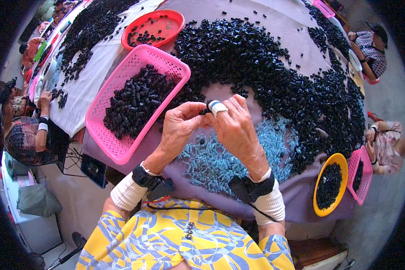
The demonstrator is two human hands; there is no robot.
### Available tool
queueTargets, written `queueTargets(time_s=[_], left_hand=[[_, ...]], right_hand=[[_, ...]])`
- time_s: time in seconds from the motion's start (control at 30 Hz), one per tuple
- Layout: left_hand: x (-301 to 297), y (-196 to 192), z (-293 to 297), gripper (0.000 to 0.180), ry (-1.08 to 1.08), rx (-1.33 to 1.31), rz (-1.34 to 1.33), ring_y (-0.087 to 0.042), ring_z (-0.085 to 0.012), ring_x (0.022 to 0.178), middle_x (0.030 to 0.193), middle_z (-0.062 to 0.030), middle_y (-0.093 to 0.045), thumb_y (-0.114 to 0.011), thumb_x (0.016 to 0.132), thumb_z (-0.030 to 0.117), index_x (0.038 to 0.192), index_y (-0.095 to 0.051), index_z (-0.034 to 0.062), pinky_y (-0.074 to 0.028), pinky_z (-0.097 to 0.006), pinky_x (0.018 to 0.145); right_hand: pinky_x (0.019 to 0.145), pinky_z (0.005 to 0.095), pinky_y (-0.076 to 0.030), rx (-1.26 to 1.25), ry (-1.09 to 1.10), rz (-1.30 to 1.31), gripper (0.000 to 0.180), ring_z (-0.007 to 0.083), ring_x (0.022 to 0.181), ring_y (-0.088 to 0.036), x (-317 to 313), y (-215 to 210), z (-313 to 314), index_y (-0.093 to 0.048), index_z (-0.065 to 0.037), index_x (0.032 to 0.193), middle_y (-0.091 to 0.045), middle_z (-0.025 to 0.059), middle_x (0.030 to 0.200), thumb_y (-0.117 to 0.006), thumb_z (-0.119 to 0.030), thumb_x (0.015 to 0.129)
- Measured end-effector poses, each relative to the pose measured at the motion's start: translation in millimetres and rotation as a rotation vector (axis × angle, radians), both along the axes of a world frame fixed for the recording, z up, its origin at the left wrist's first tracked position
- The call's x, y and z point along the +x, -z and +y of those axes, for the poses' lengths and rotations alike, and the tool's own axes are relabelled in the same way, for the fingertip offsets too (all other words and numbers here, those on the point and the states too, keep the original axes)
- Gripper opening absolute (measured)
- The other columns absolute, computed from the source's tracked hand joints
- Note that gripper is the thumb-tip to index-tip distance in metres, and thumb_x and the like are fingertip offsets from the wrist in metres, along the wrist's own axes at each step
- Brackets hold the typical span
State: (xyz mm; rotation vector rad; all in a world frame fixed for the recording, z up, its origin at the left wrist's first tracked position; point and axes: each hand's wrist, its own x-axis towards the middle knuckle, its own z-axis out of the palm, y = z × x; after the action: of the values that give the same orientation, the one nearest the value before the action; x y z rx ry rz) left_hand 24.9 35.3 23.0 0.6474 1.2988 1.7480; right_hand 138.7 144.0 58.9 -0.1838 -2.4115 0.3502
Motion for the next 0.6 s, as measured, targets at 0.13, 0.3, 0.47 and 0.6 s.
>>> queueTargets(time_s=[0.13, 0.3, 0.47, 0.6], left_hand=[[-0.1, 5.4, -0.4, 0.023, -0.002, -0.025, 0.032, -0.063, -0.0106, 0.079, 0.090, -0.0081, -0.067, -0.065, 0.083, 0.000, 0.105, -0.062, -0.0038, -0.053, -0.024, 0.072], [-0.6, 1.0, -2.6, 0.024, 0.013, -0.058, 0.093, -0.062, -0.0096, 0.077, 0.090, -0.0081, -0.067, -0.063, 0.085, 0.002, 0.108, -0.062, -0.0038, -0.053, -0.023, 0.070], [-0.8, -5.5, -5.9, 0.024, 0.039, -0.054, 0.101, -0.062, -0.0090, 0.076, 0.090, -0.0073, -0.067, -0.060, 0.087, 0.003, 0.110, -0.062, -0.0035, -0.052, -0.023, 0.071], [-1.5, -5.4, -6.9, 0.024, 0.043, -0.061, 0.128, -0.062, -0.0093, 0.076, 0.089, -0.0071, -0.067, -0.060, 0.087, 0.004, 0.110, -0.062, -0.0034, -0.052, -0.023, 0.071]], right_hand=[[0.084, 0.0413, -0.042, 0.009, 0.016, -0.028, 0.012, 0.0280, 0.074, -0.057, -0.2, 4.1, 1.4, -0.058, 0.002, 0.085, -0.057, 0.0125, 0.074, -0.064, -0.005, 0.077], [0.083, 0.0416, -0.042, -0.029, 0.033, -0.056, 0.010, 0.0286, 0.075, -0.058, 1.0, 2.8, 0.4, -0.058, 0.001, 0.083, -0.058, 0.0132, 0.074, -0.063, -0.005, 0.078], [0.081, 0.0409, -0.043, -0.033, 0.028, -0.043, 0.010, 0.0293, 0.076, -0.058, 2.8, 3.4, 1.3, -0.058, 0.002, 0.083, -0.058, 0.0136, 0.075, -0.063, -0.005, 0.078], [0.079, 0.0402, -0.044, -0.108, 0.015, -0.049, 0.011, 0.0304, 0.076, -0.058, 4.2, 7.8, 1.2, -0.060, 0.002, 0.083, -0.059, 0.0137, 0.076, -0.064, -0.006, 0.079]])
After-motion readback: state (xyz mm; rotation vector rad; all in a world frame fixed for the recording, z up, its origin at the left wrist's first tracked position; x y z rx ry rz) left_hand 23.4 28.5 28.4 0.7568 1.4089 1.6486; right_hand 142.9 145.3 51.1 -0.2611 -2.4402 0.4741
